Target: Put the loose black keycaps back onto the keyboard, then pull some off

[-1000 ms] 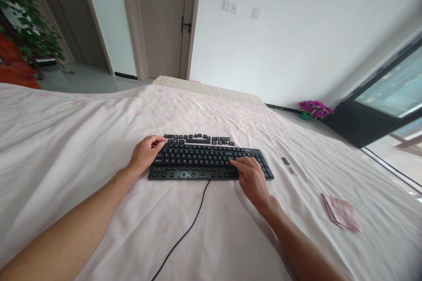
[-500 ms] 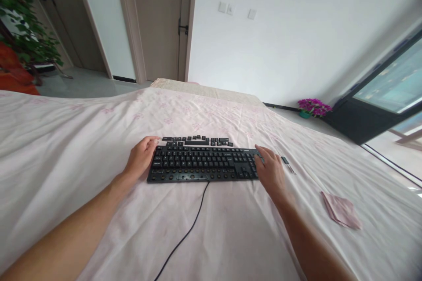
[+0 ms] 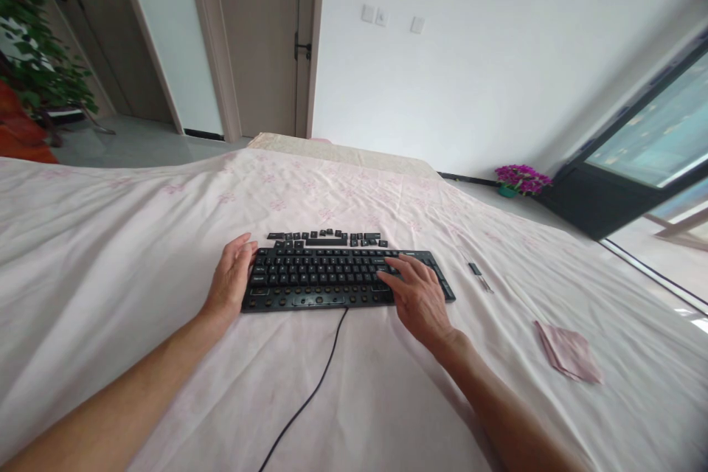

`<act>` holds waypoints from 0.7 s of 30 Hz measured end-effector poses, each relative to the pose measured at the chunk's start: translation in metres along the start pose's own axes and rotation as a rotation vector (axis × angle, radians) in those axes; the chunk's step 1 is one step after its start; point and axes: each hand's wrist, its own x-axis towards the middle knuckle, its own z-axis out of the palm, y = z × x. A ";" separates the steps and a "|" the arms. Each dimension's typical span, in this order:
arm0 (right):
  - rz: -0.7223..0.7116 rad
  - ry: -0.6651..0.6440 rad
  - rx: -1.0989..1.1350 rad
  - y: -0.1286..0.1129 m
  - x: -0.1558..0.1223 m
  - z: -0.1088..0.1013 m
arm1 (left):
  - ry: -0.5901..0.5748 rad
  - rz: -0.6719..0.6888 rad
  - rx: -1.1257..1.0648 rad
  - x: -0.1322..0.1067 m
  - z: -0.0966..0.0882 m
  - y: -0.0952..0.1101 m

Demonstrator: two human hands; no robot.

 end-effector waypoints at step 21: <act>0.241 0.187 0.236 0.051 0.016 0.017 | 0.004 0.062 0.085 -0.008 0.001 0.003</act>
